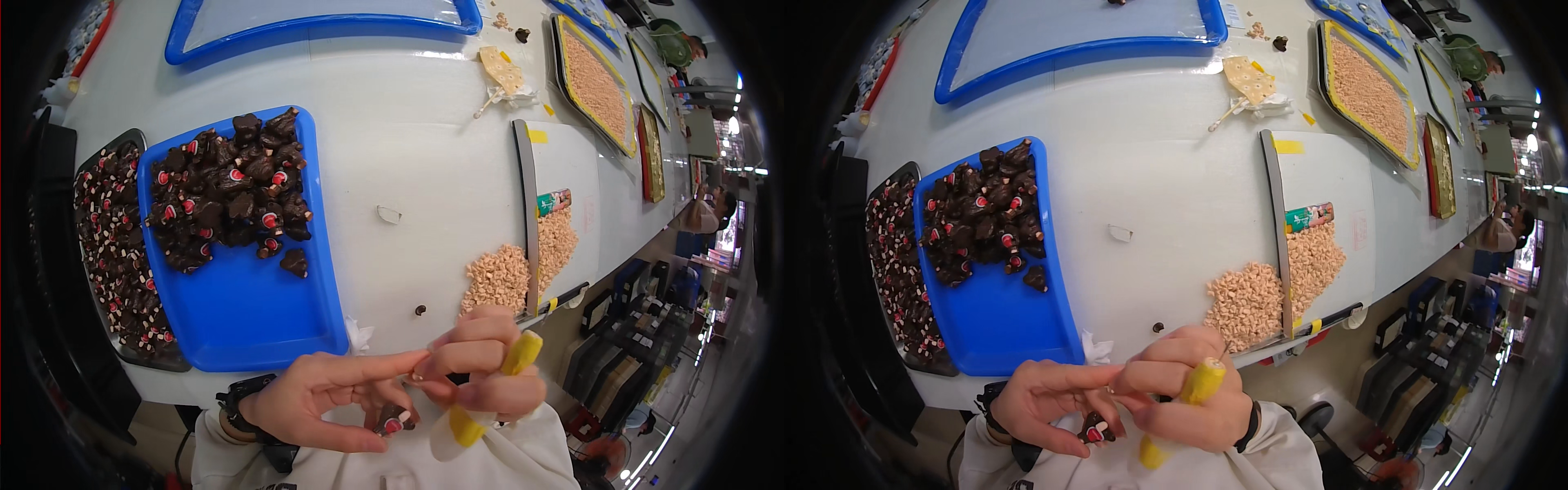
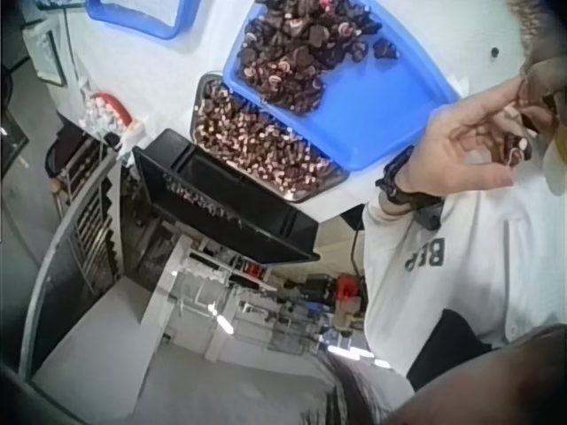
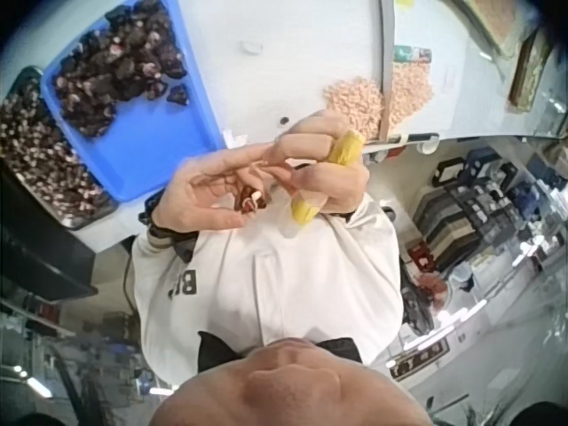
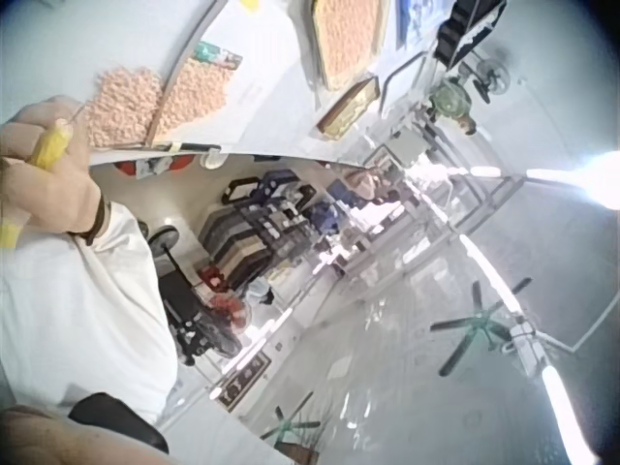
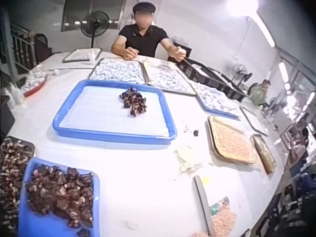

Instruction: The recorder is manually assembling and sorting small black and red plastic components into various trays and bins.

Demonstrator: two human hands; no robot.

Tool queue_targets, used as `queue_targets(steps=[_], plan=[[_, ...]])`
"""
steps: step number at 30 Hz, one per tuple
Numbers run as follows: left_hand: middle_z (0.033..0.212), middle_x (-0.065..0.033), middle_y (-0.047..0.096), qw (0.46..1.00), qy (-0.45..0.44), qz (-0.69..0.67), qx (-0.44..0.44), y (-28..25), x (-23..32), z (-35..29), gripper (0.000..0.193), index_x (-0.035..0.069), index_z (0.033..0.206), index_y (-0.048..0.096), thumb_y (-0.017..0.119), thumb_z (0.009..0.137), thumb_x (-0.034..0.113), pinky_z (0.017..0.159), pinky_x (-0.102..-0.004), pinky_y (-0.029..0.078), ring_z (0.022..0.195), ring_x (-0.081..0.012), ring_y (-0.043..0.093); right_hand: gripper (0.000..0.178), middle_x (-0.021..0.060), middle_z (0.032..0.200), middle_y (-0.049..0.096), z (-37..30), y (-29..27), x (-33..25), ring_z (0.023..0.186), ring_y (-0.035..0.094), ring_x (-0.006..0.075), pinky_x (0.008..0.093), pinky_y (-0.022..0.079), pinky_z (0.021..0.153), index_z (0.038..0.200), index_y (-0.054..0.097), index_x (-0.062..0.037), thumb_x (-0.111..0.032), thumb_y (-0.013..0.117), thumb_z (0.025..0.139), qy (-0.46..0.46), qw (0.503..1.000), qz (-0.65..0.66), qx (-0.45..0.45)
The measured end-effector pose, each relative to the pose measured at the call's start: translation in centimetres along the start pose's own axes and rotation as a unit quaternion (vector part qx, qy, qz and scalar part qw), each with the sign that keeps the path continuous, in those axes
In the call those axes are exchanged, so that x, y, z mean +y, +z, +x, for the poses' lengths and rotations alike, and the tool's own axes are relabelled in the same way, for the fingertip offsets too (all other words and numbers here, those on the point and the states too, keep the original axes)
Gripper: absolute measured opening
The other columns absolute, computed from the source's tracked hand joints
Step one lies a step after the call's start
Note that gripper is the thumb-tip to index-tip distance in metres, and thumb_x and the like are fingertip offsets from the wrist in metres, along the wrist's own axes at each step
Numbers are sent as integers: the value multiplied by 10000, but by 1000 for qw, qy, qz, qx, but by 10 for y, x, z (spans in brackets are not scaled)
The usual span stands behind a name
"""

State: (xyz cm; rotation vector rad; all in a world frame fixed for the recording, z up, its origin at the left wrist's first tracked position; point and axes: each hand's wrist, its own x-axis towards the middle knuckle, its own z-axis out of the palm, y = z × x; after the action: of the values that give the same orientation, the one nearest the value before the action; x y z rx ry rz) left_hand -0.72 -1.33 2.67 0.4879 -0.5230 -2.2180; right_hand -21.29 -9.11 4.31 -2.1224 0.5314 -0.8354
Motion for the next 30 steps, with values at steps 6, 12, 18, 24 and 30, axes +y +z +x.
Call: queue_targets(steps=[6, 12, 18, 24, 30], plan=[[1128, -206, 568, 951, 248, 129, 130, 0, -15, 6, 421, -50, 1117, 547, 664, 721, -133, 755, -277, 504, 920, -175, 611, 324, 69, 797, 668, 4, 16, -13, 628, 579, 179, 275, 428, 603, 706, 491, -104, 55, 763, 633, 68, 975, 162, 140], [1006, -224, 622, 894, 306, 252, 209, 4, -21, 9, 278, -3, 903, 573, 661, 686, -154, 697, -280, 537, 889, -235, 651, 367, 90, 812, 672, 1, 27, -15, 585, 590, 176, 283, 442, 591, 835, 472, -97, 91, 730, 653, 117, 961, 216, 123], [907, -229, 628, 856, 328, 357, 178, 3, -21, 11, 323, 11, 802, 515, 729, 620, -148, 707, -330, 569, 836, -302, 667, 375, 88, 790, 669, -3, 26, -15, 581, 602, 179, 277, 454, 595, 877, 456, -87, 75, 729, 676, 116, 964, 200, 134], [914, -217, 632, 809, 359, 431, 175, 4, -23, 13, 315, 14, 781, 513, 734, 620, -141, 723, -351, 572, 824, -307, 669, 383, 90, 770, 667, -6, 25, -15, 602, 606, 183, 279, 463, 609, 878, 459, -89, 73, 736, 669, 134, 957, 228, 117], [1012, -199, 631, 788, 371, 474, 131, 1, -17, 12, 208, 2, 859, 573, 681, 705, -86, 681, -307, 569, 836, -269, 667, 342, 81, 756, 664, -7, 22, -15, 631, 608, 180, 287, 465, 628, 833, 489, -82, 81, 735, 661, 165, 942, 268, 114]])
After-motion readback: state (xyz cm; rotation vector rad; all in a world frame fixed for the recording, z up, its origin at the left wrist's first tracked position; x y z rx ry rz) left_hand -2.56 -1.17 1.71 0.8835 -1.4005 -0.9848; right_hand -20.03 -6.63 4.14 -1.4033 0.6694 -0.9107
